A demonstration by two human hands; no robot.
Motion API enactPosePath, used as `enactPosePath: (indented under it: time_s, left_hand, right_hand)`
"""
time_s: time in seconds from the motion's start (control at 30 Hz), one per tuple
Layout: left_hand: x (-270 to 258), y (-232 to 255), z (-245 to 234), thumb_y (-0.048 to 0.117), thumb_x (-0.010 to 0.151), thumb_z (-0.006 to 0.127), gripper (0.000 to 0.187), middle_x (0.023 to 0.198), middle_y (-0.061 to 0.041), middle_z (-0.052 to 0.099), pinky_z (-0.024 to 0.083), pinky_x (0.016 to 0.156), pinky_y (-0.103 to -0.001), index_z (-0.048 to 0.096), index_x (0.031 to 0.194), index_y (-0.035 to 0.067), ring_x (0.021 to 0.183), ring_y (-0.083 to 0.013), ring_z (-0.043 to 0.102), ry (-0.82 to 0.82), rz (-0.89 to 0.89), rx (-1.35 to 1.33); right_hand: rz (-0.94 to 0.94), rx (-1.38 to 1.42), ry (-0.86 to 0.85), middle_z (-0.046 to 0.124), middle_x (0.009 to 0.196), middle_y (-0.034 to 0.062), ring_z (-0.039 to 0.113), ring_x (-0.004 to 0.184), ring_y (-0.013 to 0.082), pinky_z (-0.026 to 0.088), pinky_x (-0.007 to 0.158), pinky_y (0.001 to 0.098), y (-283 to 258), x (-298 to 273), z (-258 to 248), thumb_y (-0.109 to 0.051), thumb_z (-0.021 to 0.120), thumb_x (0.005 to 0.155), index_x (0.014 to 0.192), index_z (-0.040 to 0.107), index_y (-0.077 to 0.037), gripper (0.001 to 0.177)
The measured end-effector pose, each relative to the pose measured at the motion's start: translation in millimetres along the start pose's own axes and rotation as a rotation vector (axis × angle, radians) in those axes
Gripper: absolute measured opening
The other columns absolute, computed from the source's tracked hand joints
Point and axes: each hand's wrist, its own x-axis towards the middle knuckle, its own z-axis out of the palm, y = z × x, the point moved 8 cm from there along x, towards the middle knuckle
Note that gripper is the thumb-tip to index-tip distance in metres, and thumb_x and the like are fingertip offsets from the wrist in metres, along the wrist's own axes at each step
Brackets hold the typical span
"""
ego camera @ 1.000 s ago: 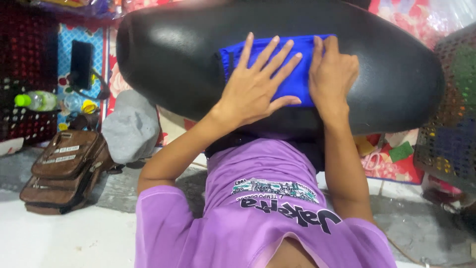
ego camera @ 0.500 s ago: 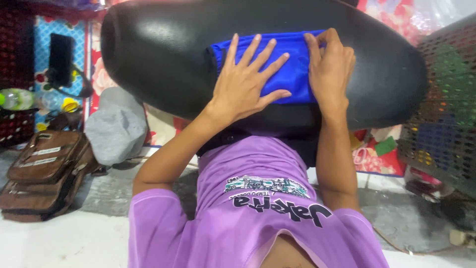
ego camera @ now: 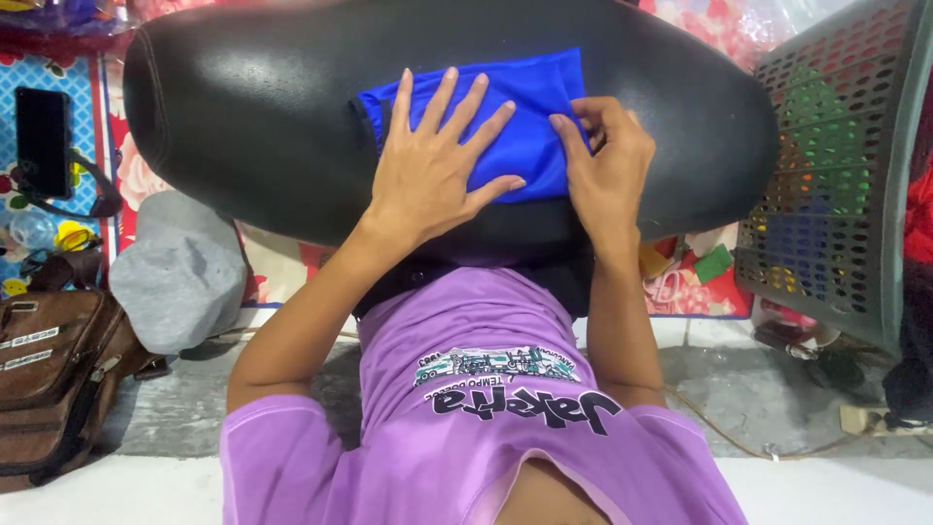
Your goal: Fitting and adjusting a blue fabric cover onto a motorcycle seat, using a small tool to tuck the edges.
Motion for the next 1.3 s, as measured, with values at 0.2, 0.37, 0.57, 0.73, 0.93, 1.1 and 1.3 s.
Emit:
enactPosePath:
  time_s: [0.2, 0.37, 0.57, 0.73, 0.93, 1.1, 1.3]
  left_hand:
    - [-1, 1, -3, 0.072, 0.107, 0.046, 0.073, 0.157, -0.017, 0.051, 0.021, 0.119, -0.068, 0.056, 0.155, 0.017, 0.145, -0.0423, 0.043, 0.03, 0.004, -0.002]
    - [0, 0, -11, 0.068, 0.107, 0.053, 0.072, 0.16, -0.016, 0.047, 0.02, 0.119, -0.07, 0.053, 0.156, 0.015, 0.148, -0.0425, 0.041, 0.037, -0.011, -0.085]
    - [-1, 1, -18, 0.071, 0.107, 0.062, 0.084, 0.165, -0.018, 0.035, 0.02, 0.123, -0.069, 0.045, 0.159, 0.007, 0.153, -0.0407, 0.033, 0.032, -0.042, -0.059]
    - [-3, 2, -20, 0.074, 0.107, 0.063, 0.086, 0.165, -0.018, 0.032, 0.023, 0.125, -0.066, 0.043, 0.16, 0.009, 0.154, -0.0402, 0.03, 0.052, -0.071, -0.017]
    - [-4, 2, -23, 0.07, 0.106, 0.071, 0.081, 0.165, -0.016, 0.034, 0.025, 0.127, -0.067, 0.046, 0.158, 0.013, 0.155, -0.0404, 0.033, 0.101, -0.08, -0.052]
    - [-3, 4, -21, 0.065, 0.105, 0.067, 0.077, 0.164, -0.018, 0.036, 0.023, 0.127, -0.066, 0.047, 0.155, 0.011, 0.154, -0.04, 0.034, 0.106, -0.091, -0.071]
    - [-5, 4, -25, 0.059, 0.105, 0.062, 0.071, 0.165, -0.018, 0.035, 0.02, 0.132, -0.065, 0.044, 0.154, 0.011, 0.157, -0.0405, 0.034, 0.145, -0.147, -0.176]
  right_hand:
    - [0.007, 0.059, -0.018, 0.07, 0.094, 0.0056, 0.058, 0.08, 0.0162, 0.049, 0.077, 0.0314, -10, -4, -10, -0.016, 0.075, 0.101, 0.108, 0.074, -0.006, 0.013]
    - [0.051, 0.09, -0.078, 0.066, 0.106, 0.0055, 0.06, 0.09, 0.0176, 0.051, 0.087, 0.0312, -19, -19, -29, -0.019, 0.091, 0.088, 0.12, 0.067, -0.007, 0.042]
    - [0.157, 0.11, 0.019, 0.072, 0.1, 0.0042, 0.065, 0.089, 0.0145, 0.054, 0.086, 0.0272, -3, -40, -31, -0.018, 0.094, 0.085, 0.109, 0.071, -0.009, 0.034]
    - [0.223, 0.271, 0.053, 0.073, 0.099, 0.0043, 0.07, 0.085, 0.009, 0.055, 0.083, 0.0204, 8, -49, -26, -0.011, 0.082, 0.095, 0.105, 0.07, -0.006, 0.017]
    - [0.264, 0.391, -0.047, 0.071, 0.095, 0.0031, 0.068, 0.095, 0.01, 0.051, 0.094, 0.0234, 0, -45, -27, -0.016, 0.07, 0.103, 0.116, 0.059, -0.008, 0.019]
    - [0.183, 0.4, -0.05, 0.061, 0.109, 0.0053, 0.062, 0.091, 0.01, 0.051, 0.085, 0.0225, -1, -46, -29, -0.011, 0.078, 0.096, 0.12, 0.053, -0.007, 0.035]
    - [0.065, 0.322, 0.057, 0.061, 0.116, 0.0112, 0.064, 0.095, 0.0179, 0.058, 0.085, 0.0272, 4, -55, -33, -0.012, 0.095, 0.083, 0.117, 0.059, -0.003, 0.05]
